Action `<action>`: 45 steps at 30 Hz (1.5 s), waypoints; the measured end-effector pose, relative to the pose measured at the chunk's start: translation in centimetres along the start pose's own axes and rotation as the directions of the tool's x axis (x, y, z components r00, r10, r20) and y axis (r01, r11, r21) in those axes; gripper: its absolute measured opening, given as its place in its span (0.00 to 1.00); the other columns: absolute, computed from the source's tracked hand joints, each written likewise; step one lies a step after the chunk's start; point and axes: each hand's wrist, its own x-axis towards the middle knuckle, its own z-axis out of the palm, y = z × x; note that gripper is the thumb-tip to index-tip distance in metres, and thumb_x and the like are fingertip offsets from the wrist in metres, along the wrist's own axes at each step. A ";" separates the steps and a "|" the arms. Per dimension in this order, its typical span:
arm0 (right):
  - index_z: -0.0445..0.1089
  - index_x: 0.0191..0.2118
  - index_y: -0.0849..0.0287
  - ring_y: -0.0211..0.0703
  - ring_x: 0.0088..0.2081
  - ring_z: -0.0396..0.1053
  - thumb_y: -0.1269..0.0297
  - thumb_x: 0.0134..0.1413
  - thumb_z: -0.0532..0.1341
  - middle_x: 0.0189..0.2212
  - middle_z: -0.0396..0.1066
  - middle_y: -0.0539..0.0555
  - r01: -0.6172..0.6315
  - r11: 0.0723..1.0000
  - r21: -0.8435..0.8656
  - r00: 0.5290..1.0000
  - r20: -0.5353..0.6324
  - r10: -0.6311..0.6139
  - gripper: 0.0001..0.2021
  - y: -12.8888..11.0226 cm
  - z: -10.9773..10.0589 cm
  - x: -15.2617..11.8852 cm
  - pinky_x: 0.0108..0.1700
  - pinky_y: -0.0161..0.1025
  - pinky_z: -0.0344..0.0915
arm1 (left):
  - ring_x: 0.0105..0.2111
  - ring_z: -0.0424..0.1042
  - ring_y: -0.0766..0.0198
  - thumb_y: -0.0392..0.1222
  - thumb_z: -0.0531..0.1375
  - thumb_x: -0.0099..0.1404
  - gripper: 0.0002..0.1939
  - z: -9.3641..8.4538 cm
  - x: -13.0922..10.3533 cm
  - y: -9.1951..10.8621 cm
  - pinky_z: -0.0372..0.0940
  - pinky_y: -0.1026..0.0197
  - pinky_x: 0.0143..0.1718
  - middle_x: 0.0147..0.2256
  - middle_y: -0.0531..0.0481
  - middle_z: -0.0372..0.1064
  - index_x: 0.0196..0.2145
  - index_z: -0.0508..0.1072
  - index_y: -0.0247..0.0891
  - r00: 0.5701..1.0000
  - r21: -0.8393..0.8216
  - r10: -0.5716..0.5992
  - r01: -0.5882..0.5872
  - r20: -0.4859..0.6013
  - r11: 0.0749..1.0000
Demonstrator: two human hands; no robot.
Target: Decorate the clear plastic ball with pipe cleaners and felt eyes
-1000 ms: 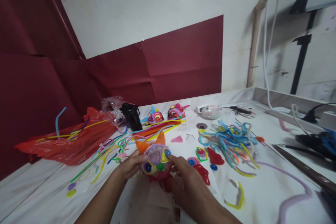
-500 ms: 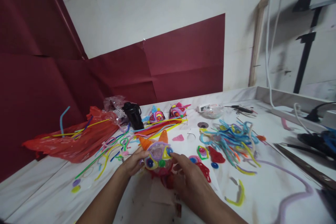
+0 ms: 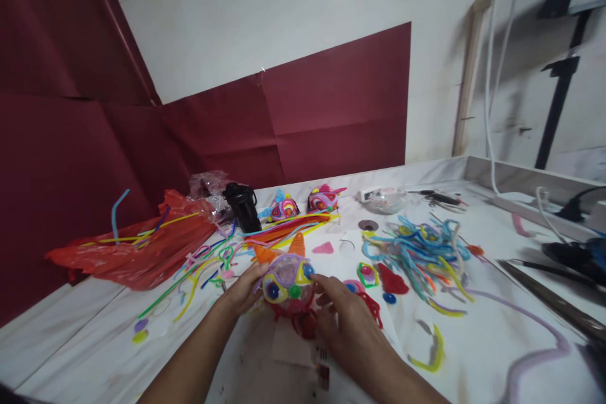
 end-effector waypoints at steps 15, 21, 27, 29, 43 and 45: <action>0.72 0.52 0.59 0.50 0.37 0.76 0.72 0.52 0.50 0.36 0.75 0.56 0.066 0.994 -0.083 0.994 -0.082 -0.073 0.23 -0.2 -0.4 0.1 0.39 0.47 0.73 | 0.34 0.75 0.60 0.48 0.69 0.56 0.16 -0.8 -0.2 -0.5 0.67 0.61 0.38 0.34 0.51 0.78 0.41 0.77 0.38 0.979 -0.037 -0.019 0.012 -0.204 0.999; 0.73 0.48 0.61 0.49 0.35 0.76 0.73 0.53 0.50 0.34 0.76 0.56 0.094 0.988 -0.123 0.983 -0.145 -0.112 0.20 -0.4 -0.3 0.2 0.38 0.45 0.73 | 0.39 0.75 0.57 0.49 0.69 0.56 0.21 -0.7 -0.3 -0.4 0.67 0.60 0.40 0.38 0.50 0.78 0.47 0.75 0.41 0.968 -0.005 -0.045 0.045 -0.248 0.999; 0.73 0.44 0.59 0.46 0.33 0.76 0.73 0.56 0.51 0.32 0.76 0.53 0.166 0.976 -0.142 0.944 -0.263 -0.198 0.16 -0.4 -0.5 0.4 0.36 0.43 0.73 | 0.53 0.72 0.47 0.51 0.68 0.56 0.36 -0.4 -0.2 -0.2 0.65 0.51 0.54 0.51 0.45 0.76 0.61 0.67 0.44 0.977 0.005 -0.021 0.023 -0.212 1.000; 0.73 0.43 0.58 0.46 0.33 0.76 0.74 0.55 0.52 0.31 0.76 0.52 0.176 0.974 -0.145 0.935 -0.286 -0.212 0.15 -0.6 -0.6 0.5 0.34 0.42 0.73 | 0.56 0.70 0.46 0.50 0.68 0.57 0.37 -0.2 -0.1 -0.1 0.62 0.49 0.58 0.53 0.45 0.75 0.62 0.65 0.43 0.987 -0.009 0.003 -0.004 -0.160 1.000; 0.73 0.45 0.61 0.53 0.44 0.75 0.76 0.48 0.51 0.41 0.76 0.61 0.070 0.985 -0.159 0.958 -0.265 -0.111 0.21 -0.5 -0.9 0.9 0.45 0.50 0.75 | 0.63 0.63 0.47 0.47 0.66 0.61 0.36 0.0 0.0 -0.1 0.55 0.47 0.66 0.61 0.45 0.68 0.64 0.62 0.45 0.985 -0.035 -0.020 0.015 -0.169 0.999; 0.72 0.49 0.63 0.53 0.46 0.75 0.75 0.47 0.51 0.44 0.75 0.62 0.037 0.991 -0.131 0.965 -0.251 -0.069 0.23 -0.3 -0.8 1.1 0.47 0.50 0.74 | 0.64 0.63 0.48 0.47 0.66 0.61 0.35 0.1 0.0 -0.1 0.54 0.47 0.66 0.61 0.45 0.67 0.64 0.62 0.45 0.985 -0.045 -0.011 0.003 -0.173 0.999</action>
